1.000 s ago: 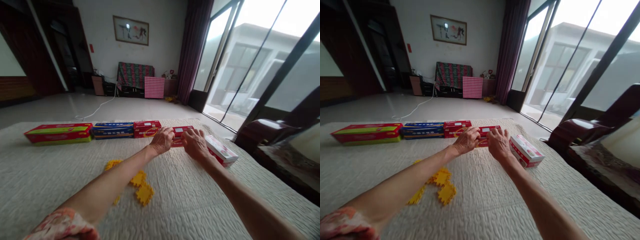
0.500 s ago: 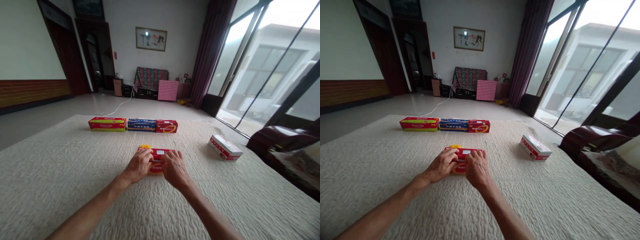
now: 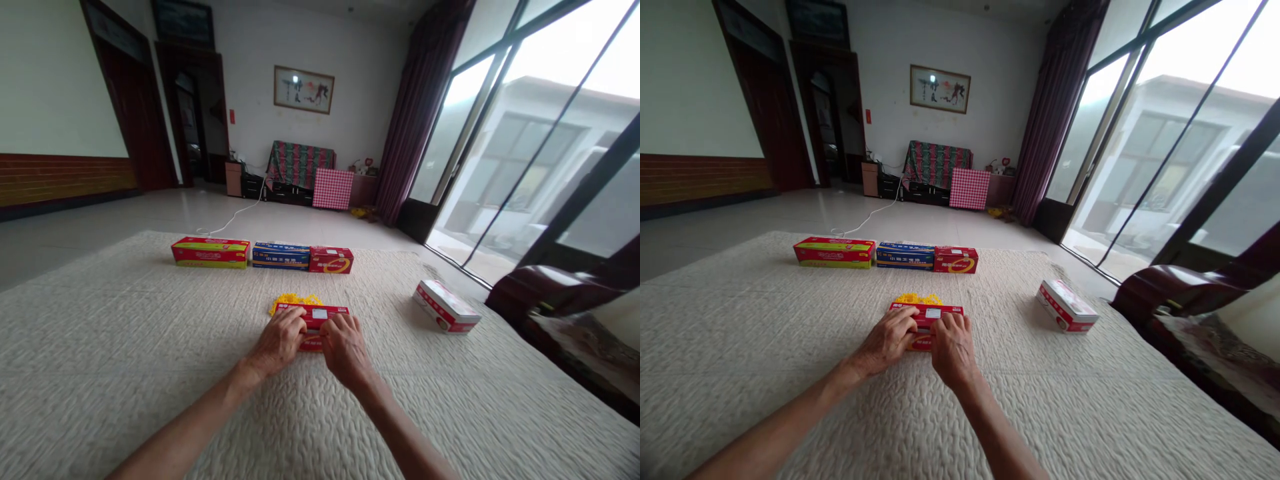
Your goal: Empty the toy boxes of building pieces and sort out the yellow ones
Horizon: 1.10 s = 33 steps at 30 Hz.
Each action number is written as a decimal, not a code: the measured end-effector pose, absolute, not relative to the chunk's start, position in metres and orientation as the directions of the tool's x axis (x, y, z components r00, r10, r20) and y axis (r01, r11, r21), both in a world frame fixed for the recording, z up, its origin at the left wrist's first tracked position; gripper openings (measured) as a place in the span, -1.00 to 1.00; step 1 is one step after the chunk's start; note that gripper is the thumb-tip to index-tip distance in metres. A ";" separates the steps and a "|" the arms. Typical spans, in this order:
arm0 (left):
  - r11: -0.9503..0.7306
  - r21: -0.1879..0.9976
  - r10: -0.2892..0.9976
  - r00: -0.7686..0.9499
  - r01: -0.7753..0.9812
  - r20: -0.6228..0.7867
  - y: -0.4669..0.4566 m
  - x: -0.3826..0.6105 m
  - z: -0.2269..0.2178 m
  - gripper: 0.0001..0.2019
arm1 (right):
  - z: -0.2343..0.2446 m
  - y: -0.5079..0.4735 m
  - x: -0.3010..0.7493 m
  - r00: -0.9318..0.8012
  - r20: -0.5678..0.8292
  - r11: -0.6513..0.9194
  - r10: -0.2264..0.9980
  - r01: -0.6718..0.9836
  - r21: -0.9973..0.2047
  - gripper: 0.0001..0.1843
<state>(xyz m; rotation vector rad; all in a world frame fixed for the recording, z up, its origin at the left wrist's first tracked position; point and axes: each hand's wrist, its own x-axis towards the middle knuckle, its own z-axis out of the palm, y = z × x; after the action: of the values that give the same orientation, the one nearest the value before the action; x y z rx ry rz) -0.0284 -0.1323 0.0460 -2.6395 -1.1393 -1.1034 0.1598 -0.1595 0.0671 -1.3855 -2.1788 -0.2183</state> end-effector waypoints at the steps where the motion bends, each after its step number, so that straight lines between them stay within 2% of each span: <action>1: -0.726 0.210 0.608 0.467 0.655 0.642 -0.124 -0.027 0.045 -0.89 | 0.065 -0.152 0.161 -0.319 0.530 0.454 0.786 0.879 -0.144 -0.86; 11: -0.698 0.244 0.645 0.444 0.673 0.622 -0.090 -0.028 0.054 -0.85 | 0.075 -0.117 0.157 -0.304 0.534 0.428 0.789 0.896 -0.122 -0.86; 17: -0.680 0.263 0.676 0.447 0.684 0.585 -0.114 -0.043 0.057 -0.85 | 0.078 -0.139 0.146 -0.334 0.555 0.503 0.762 0.845 -0.182 -0.89; 25: -0.670 0.236 0.661 0.420 0.704 0.621 -0.126 -0.047 0.054 -0.85 | 0.073 -0.148 0.142 -0.326 0.580 0.546 0.746 0.798 -0.253 -0.89; 27: -0.672 0.227 0.657 0.427 0.704 0.621 -0.128 -0.045 0.054 -0.86 | 0.072 -0.145 0.148 -0.282 0.606 0.554 0.744 0.768 -0.322 -0.89; 30: -0.685 0.235 0.648 0.429 0.690 0.629 -0.129 -0.045 0.057 -0.87 | 0.067 -0.135 0.164 -0.086 0.647 0.523 0.758 0.674 -0.522 -0.86; 33: -0.685 0.279 0.647 0.385 0.673 0.659 -0.124 -0.047 0.062 -0.86 | 0.057 -0.124 0.181 0.101 0.542 0.437 0.834 0.480 -0.761 -0.81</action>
<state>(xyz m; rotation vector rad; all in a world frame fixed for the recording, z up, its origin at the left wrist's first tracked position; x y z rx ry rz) -0.0475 -0.1236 0.0619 -2.5850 -1.2327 -1.2046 0.1811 -0.1235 0.0567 -1.1985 -1.5440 0.3871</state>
